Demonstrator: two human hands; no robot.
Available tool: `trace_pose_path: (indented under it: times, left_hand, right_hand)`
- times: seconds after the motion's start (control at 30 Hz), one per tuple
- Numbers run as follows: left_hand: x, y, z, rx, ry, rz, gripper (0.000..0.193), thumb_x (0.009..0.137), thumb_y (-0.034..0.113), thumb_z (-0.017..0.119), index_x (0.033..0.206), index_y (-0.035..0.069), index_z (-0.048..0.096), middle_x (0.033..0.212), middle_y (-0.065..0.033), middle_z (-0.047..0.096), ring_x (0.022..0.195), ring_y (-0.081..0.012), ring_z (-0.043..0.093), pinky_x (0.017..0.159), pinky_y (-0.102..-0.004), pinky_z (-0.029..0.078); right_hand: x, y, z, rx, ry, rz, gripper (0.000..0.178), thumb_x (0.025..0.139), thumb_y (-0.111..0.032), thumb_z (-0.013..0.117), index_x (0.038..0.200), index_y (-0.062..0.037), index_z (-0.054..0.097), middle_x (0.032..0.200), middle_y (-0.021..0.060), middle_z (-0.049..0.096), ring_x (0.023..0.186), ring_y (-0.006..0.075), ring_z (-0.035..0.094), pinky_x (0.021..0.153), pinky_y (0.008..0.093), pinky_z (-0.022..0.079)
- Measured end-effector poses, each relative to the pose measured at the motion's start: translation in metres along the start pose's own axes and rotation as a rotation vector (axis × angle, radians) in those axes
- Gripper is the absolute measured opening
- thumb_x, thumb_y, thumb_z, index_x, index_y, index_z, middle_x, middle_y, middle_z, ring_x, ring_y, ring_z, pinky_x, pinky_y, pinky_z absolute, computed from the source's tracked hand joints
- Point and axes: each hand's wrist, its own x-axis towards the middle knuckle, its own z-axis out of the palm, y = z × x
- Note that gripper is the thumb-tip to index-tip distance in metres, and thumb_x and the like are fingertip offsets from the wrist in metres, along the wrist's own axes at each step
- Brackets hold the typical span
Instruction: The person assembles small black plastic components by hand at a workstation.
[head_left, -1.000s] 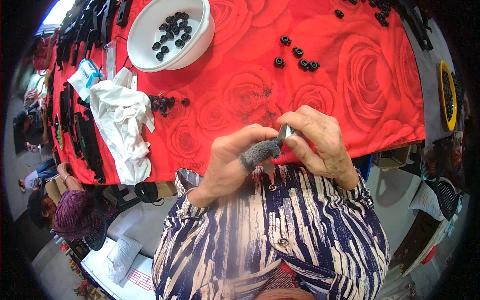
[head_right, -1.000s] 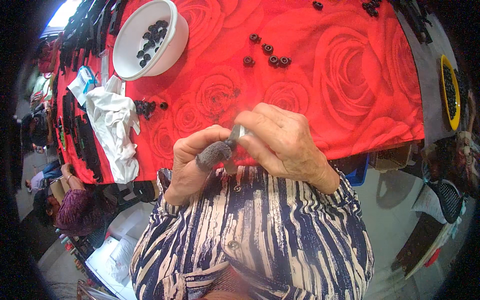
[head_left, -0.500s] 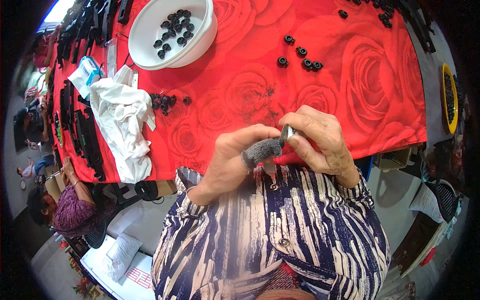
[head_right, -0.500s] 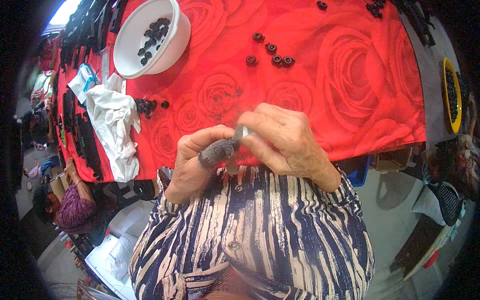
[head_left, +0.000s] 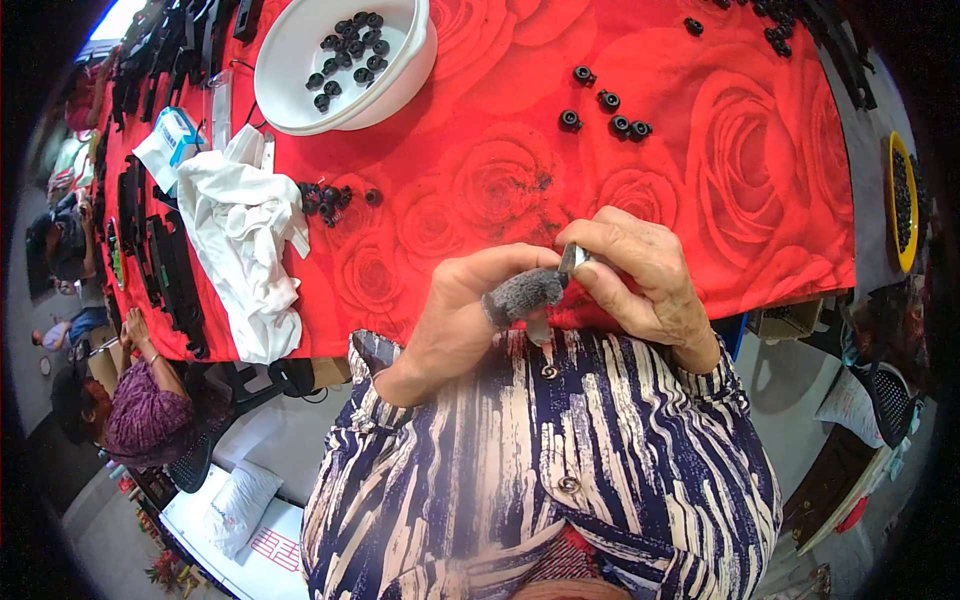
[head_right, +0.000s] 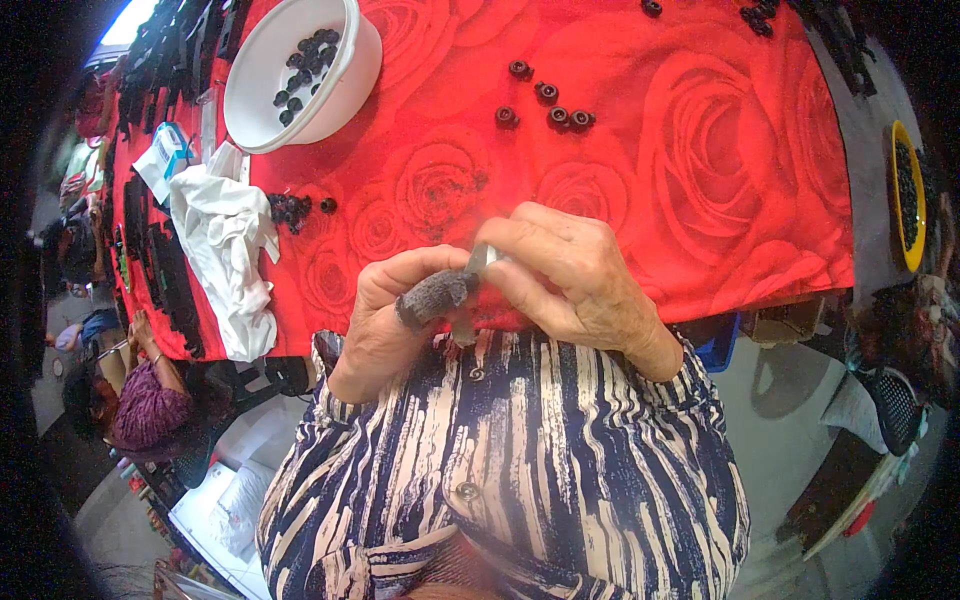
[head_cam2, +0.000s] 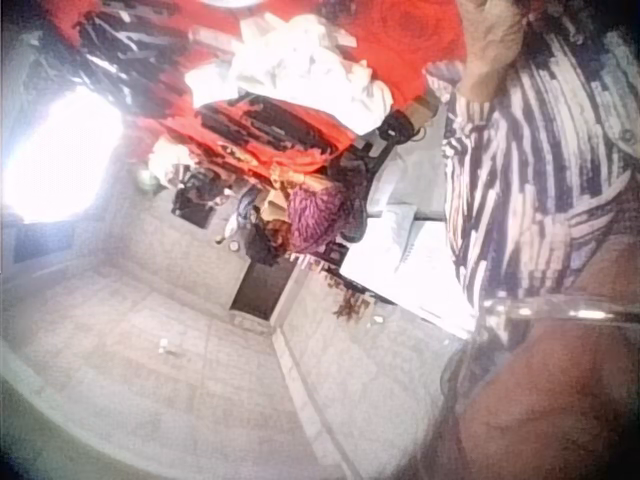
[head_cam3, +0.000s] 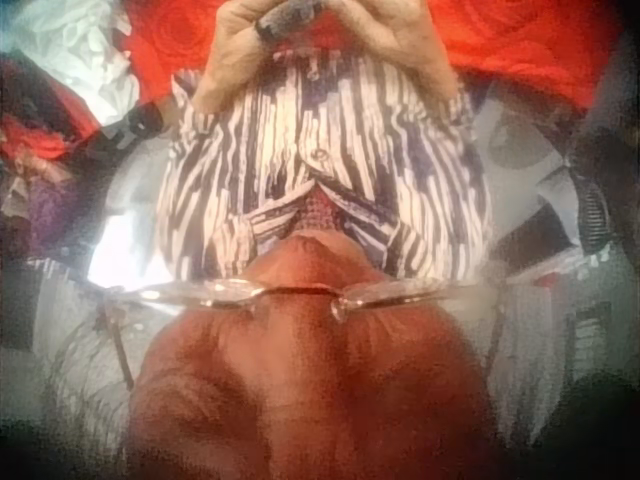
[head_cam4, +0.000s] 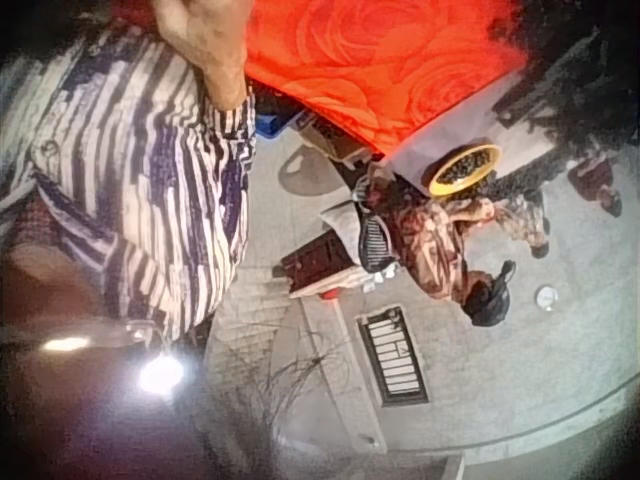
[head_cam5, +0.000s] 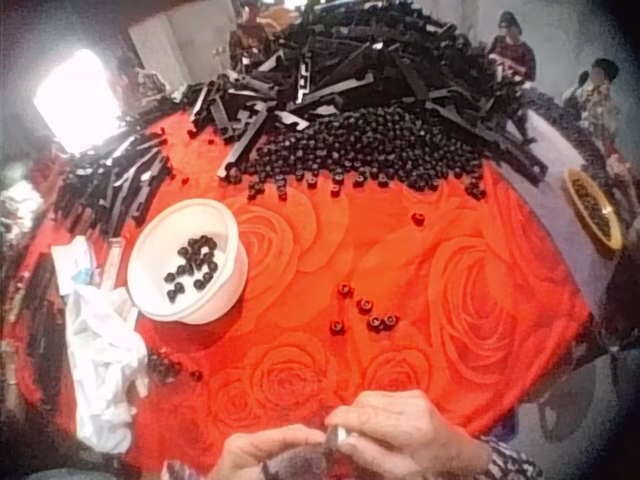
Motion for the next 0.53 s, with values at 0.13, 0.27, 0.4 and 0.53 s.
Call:
trace_pose_path:
  times: [0.13,0.27,0.4,0.53]
  left_hand:
    - [0.0007,-0.0006,-0.0008,0.046,0.005,-0.001,0.025,0.091,0.011,0.056,0.11,-0.005,0.058,0.09,-0.0059,0.06,0.066,-0.0127,0.061,0.058,-0.0257,0.053]
    - [0.0,-0.0018,-0.0019,-0.025,-0.008,-0.018,0.025,0.09,0.012,0.057,0.11,-0.004,0.058,0.09,-0.0057,0.06,0.066,-0.0124,0.061,0.059,-0.0254,0.052]
    - [-0.0002,-0.0025,-0.003,-0.049,0.008,-0.081,0.025,0.09,0.012,0.057,0.11,-0.004,0.058,0.091,-0.0056,0.061,0.066,-0.0124,0.061,0.059,-0.0243,0.051]
    - [0.0004,-0.0018,-0.0045,-0.05,0.002,-0.093,0.026,0.09,0.012,0.057,0.112,-0.003,0.058,0.091,-0.0056,0.062,0.066,-0.0124,0.061,0.06,-0.0242,0.051]
  right_hand:
    - [-0.0005,0.0012,0.0002,0.012,0.009,0.003,0.017,0.076,-0.002,0.062,0.092,0.0008,0.06,0.069,0.011,0.051,0.058,0.025,0.052,0.052,0.0342,0.041]
    - [-0.0011,0.0034,-0.0008,0.032,-0.001,-0.007,0.017,0.075,-0.001,0.063,0.092,0.0009,0.06,0.068,0.0111,0.051,0.058,0.0248,0.052,0.051,0.0342,0.04]
    - [-0.0014,0.0046,-0.0009,0.046,-0.024,0.002,0.017,0.075,-0.001,0.062,0.092,0.0011,0.06,0.068,0.0112,0.051,0.058,0.0252,0.052,0.052,0.0345,0.04]
    - [-0.0011,0.0042,-0.0011,0.055,-0.025,0.026,0.018,0.075,-0.001,0.062,0.093,0.0004,0.06,0.069,0.0116,0.052,0.059,0.0262,0.052,0.053,0.0347,0.04]
